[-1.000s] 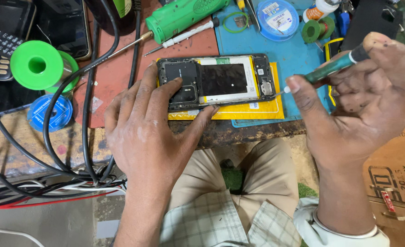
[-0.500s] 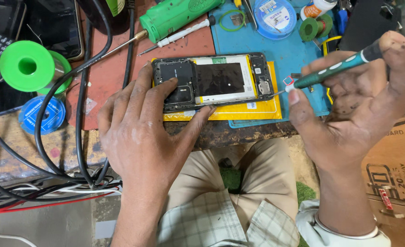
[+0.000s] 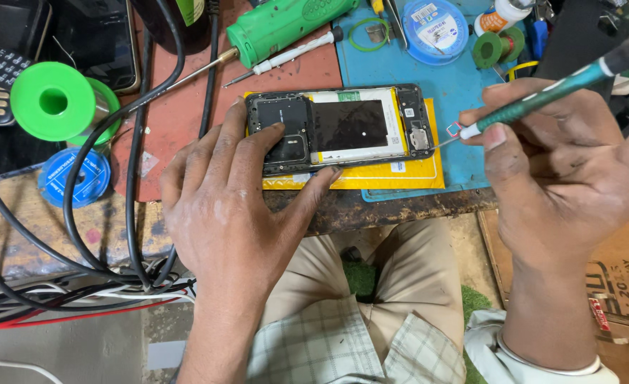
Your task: The person uses a screwdriver to remove screws from the back of a disassembled smartphone, then lifts the back cover and inspects the internal components. The person repeatedly opens and closes the back cover while checking the device.
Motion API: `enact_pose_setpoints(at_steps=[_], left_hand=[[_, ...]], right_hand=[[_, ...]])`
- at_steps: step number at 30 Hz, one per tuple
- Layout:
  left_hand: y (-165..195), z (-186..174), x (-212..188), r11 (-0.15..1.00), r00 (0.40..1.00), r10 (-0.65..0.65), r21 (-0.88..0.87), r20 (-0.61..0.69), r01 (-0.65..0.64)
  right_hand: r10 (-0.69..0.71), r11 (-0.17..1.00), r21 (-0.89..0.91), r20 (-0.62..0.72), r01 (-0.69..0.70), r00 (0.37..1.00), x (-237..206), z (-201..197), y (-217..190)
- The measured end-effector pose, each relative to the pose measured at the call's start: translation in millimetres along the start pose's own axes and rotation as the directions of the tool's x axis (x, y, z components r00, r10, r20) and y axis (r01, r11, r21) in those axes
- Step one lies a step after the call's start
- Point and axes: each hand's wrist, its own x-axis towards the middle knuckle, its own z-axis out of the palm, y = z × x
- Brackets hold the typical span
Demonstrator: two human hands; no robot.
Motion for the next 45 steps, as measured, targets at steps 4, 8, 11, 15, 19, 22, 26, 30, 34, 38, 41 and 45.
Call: enact_pose_setpoints(at_steps=[4, 8, 11, 15, 19, 22, 26, 30, 34, 38, 41, 45], left_hand=[[1, 0, 1, 1.000, 1.000, -0.001, 0.005, 0.004, 0.001], [1, 1, 2, 1.000, 1.000, -0.006, 0.000, 0.001, 0.006], [2, 0, 2, 1.000, 1.000, -0.005, 0.005, 0.005, 0.005], [2, 0, 2, 1.000, 1.000, -0.005, -0.001, 0.000, 0.005], [3, -1, 2, 1.000, 1.000, -0.005, -0.005, 0.002, 0.005], [3, -1, 2, 1.000, 1.000, -0.008, 0.002, 0.011, 0.008], [3, -1, 2, 1.000, 1.000, -0.005, 0.000, 0.005, 0.005], [3, 0, 2, 1.000, 1.000, -0.006, -0.011, 0.005, 0.006], [2, -1, 2, 1.000, 1.000, -0.004, 0.001, 0.002, 0.004], [2, -1, 1, 1.000, 1.000, -0.011, -0.014, 0.008, 0.011], [3, -1, 1, 1.000, 1.000, -0.010, -0.007, 0.005, 0.010], [3, 0, 1, 1.000, 1.000, -0.010, -0.010, 0.010, 0.010]], right_hand=[[-0.010, 1.000, -0.008, -0.025, 0.010, 1.000, 2, 0, 1], [-0.012, 0.999, -0.049, -0.051, 0.009, 0.999, 11, 6, 7], [-0.005, 0.998, -0.066, -0.062, 0.001, 0.998, 16, 9, 10], [0.001, 0.997, -0.080, -0.067, -0.007, 0.998, 20, 9, 12], [0.009, 0.996, -0.083, -0.067, -0.014, 0.998, 21, 9, 13], [0.009, 0.996, -0.087, -0.068, -0.015, 0.998, 22, 8, 15], [0.014, 0.996, -0.088, -0.072, -0.021, 0.997, 23, 8, 16], [0.011, 0.996, -0.089, -0.069, -0.017, 0.998, 23, 9, 17], [0.029, 0.995, -0.097, -0.083, -0.037, 0.996, 24, 10, 18], [0.035, 0.994, -0.105, -0.079, -0.043, 0.996, 26, 8, 17], [0.007, 0.996, -0.084, -0.054, -0.011, 0.999, 29, 8, 15], [-0.047, 0.998, -0.040, -0.018, 0.046, 0.999, 33, 8, 13]])
